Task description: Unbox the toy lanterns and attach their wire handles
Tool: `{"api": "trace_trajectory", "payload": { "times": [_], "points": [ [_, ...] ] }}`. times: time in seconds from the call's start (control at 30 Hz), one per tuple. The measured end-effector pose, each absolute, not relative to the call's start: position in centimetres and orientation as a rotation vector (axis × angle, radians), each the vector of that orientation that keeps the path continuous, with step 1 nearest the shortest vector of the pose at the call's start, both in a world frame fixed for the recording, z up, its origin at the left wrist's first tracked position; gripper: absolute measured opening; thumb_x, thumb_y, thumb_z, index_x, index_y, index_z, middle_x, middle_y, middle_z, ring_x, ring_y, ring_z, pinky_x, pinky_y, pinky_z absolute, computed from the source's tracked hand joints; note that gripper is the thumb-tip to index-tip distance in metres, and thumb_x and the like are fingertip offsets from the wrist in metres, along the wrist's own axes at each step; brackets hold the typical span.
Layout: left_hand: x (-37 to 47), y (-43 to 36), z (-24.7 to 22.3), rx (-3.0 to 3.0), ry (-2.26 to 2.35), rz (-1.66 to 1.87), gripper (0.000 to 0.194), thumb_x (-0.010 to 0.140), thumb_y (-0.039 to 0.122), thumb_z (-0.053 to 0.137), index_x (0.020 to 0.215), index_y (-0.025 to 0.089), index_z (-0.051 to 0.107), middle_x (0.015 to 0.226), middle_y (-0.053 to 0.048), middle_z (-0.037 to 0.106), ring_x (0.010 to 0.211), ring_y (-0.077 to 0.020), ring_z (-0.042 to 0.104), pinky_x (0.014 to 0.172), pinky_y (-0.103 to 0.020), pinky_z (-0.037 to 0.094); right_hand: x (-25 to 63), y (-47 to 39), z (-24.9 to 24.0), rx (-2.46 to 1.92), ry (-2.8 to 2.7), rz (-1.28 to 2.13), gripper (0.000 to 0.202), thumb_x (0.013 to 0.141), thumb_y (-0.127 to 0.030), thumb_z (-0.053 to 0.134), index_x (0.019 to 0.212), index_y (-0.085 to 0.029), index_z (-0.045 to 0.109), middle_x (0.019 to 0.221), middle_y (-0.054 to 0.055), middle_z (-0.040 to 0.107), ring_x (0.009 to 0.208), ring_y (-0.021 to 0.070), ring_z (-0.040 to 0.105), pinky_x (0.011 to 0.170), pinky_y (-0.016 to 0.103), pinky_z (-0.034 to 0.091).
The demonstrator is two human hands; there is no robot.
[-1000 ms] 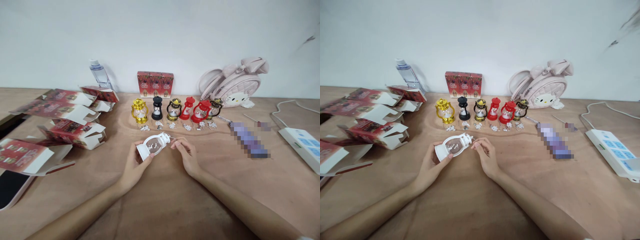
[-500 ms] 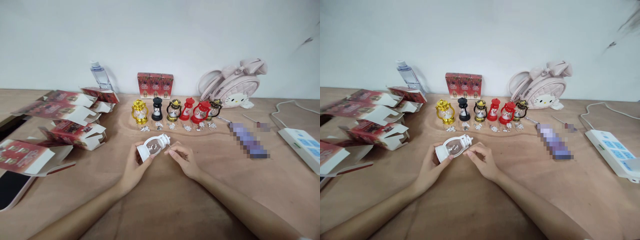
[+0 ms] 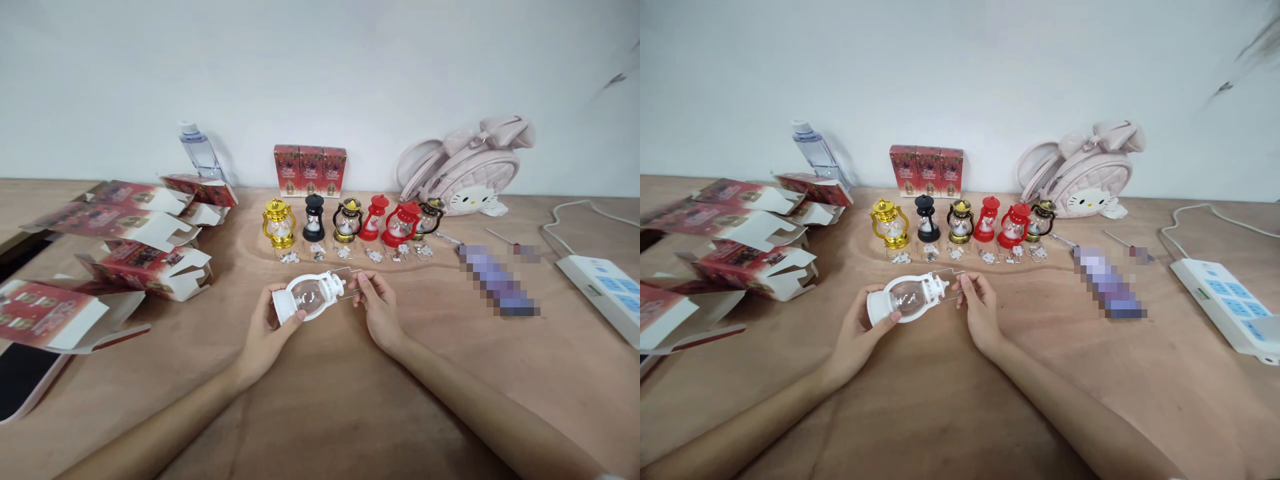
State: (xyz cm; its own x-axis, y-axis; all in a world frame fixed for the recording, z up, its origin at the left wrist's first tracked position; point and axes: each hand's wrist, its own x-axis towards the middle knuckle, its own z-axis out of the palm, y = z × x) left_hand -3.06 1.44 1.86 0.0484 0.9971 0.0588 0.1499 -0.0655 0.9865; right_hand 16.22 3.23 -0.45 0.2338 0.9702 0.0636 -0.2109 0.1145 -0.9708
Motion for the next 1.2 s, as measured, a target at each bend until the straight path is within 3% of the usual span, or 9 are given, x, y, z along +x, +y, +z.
{"api": "trace_trajectory", "payload": {
  "times": [0.17,0.3,0.43,1.03,1.2],
  "points": [
    [-3.35,1.26,2.08,1.393,1.214,1.084,0.037,0.072,0.043,0.066,0.095,0.021,0.049,0.084,0.000,0.061,0.076,-0.0167,0.057,0.069,-0.027,0.048,16.22,3.20,-0.42,-1.126,-0.958,1.099,0.020,0.081,-0.041,0.061,0.077,-0.021,0.059,0.069,-0.004,0.059,0.050,0.0081,0.047,0.049,0.022,0.041],
    [-3.31,1.10,2.28,1.426,1.122,1.012,0.038,0.072,0.042,0.066,0.097,0.019,0.050,0.090,-0.003,0.064,0.077,-0.0170,0.058,0.069,-0.027,0.048,16.25,2.88,-0.20,-1.187,-1.250,1.099,0.008,0.076,-0.024,0.057,0.077,-0.021,0.065,0.068,-0.003,0.064,0.063,0.0131,0.057,0.059,0.024,0.043],
    [-3.06,1.06,2.52,1.418,1.115,1.000,0.038,0.070,0.038,0.067,0.097,0.019,0.049,0.089,-0.002,0.063,0.077,-0.0159,0.057,0.069,-0.025,0.048,16.35,2.62,-0.08,-1.181,-1.508,1.100,0.022,0.069,-0.014,0.051,0.081,-0.019,0.068,0.073,-0.001,0.068,0.068,0.0149,0.059,0.063,0.024,0.042],
    [-2.81,0.85,2.26,1.442,1.097,1.062,0.035,0.071,0.035,0.067,0.096,0.019,0.050,0.081,-0.001,0.060,0.069,-0.0135,0.054,0.062,-0.022,0.047,16.15,2.70,0.12,-1.199,-1.226,1.139,0.020,0.061,-0.018,0.053,0.076,-0.019,0.067,0.064,-0.002,0.064,0.057,0.0120,0.052,0.053,0.022,0.041],
    [-2.76,0.90,2.18,1.464,1.131,1.086,0.034,0.071,0.035,0.066,0.096,0.019,0.050,0.080,0.000,0.060,0.068,-0.0138,0.054,0.061,-0.023,0.047,16.12,2.83,0.29,-1.218,-1.141,1.149,0.012,0.069,-0.028,0.058,0.073,-0.019,0.063,0.061,-0.003,0.060,0.054,0.0108,0.049,0.052,0.022,0.040]
  ]
}}
